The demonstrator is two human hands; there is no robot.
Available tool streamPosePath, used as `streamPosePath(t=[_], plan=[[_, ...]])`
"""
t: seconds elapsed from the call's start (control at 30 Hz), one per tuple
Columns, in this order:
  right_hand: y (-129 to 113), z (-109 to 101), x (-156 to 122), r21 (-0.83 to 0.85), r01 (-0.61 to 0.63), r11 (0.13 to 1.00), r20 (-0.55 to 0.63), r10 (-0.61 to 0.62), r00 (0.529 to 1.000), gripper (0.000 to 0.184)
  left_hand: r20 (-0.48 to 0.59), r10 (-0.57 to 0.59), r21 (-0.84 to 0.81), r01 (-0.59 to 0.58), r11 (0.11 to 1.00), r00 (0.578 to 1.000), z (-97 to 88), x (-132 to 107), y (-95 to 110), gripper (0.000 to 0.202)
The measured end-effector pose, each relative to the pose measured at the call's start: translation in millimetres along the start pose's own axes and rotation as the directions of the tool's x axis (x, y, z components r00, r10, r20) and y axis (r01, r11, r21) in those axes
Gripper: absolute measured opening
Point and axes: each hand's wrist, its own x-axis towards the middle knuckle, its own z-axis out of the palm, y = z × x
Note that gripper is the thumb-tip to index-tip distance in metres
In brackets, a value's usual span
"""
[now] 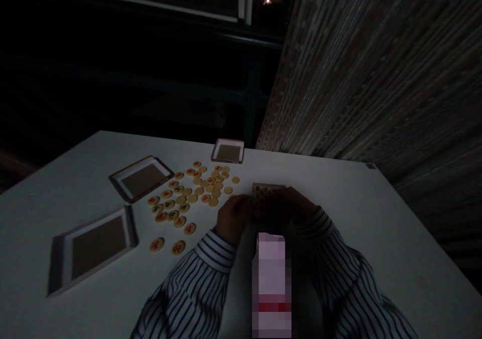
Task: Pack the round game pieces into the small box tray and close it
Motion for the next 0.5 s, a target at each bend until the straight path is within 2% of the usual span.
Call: streamPosePath(t=[0.17, 0.5], plan=[[-0.7, -0.3, -1.1, -0.009, 0.035, 0.999, -0.015, -0.035, 0.999, 0.03, 0.004, 0.001, 0.008, -0.001, 1.0, 1.0, -0.4, 0.1, -0.1, 0.024], [1.1, 2.9, -0.5, -0.004, 0.001, 1.0, -0.019, -0.002, 1.0, 0.029, 0.002, 0.027, 0.018, -0.027, 0.999, 1.0, 0.4, 0.6, -4.2, 0.024]])
